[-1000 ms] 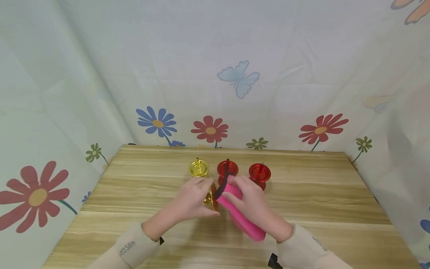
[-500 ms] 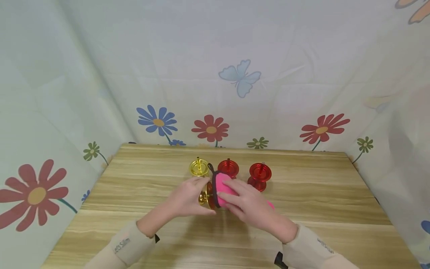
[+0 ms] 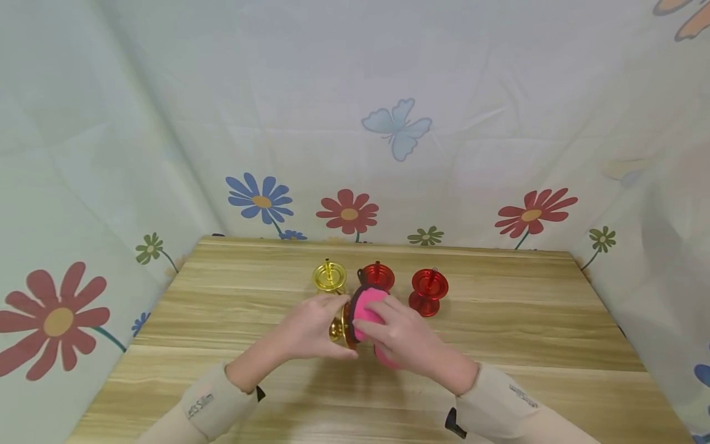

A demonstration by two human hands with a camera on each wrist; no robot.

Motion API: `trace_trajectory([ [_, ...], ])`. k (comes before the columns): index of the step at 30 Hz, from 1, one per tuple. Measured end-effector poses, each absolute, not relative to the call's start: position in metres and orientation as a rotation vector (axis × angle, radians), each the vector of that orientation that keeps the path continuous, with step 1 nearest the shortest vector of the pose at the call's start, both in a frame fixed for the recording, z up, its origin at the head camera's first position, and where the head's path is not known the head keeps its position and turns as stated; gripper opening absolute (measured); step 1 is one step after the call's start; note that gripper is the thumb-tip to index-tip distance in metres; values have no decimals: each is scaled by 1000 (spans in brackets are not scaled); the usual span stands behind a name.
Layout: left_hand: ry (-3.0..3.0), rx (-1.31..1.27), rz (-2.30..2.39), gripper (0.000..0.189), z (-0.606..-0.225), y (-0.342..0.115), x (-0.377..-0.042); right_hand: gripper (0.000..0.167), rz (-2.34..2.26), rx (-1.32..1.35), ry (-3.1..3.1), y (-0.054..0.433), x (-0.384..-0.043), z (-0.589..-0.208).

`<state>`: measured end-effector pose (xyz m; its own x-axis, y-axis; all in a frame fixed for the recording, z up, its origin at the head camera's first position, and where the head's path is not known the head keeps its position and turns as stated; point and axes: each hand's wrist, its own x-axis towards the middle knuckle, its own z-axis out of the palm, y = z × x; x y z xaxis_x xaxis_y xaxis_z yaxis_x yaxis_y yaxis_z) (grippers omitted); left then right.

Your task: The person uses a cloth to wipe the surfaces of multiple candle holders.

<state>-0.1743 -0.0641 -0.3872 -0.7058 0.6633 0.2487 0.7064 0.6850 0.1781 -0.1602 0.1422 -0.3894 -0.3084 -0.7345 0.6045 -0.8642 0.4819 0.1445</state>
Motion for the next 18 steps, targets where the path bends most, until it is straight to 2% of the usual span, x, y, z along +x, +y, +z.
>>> trace_trajectory([
  [5,-2632,-1137,-317,78,-390,-63,-174,23,277,1290,-2121,136,-163,-393],
  [18,-2156,-1109,-78,81,-414,-62,-178,27,312,1111,-2237,127,-164,-403],
])
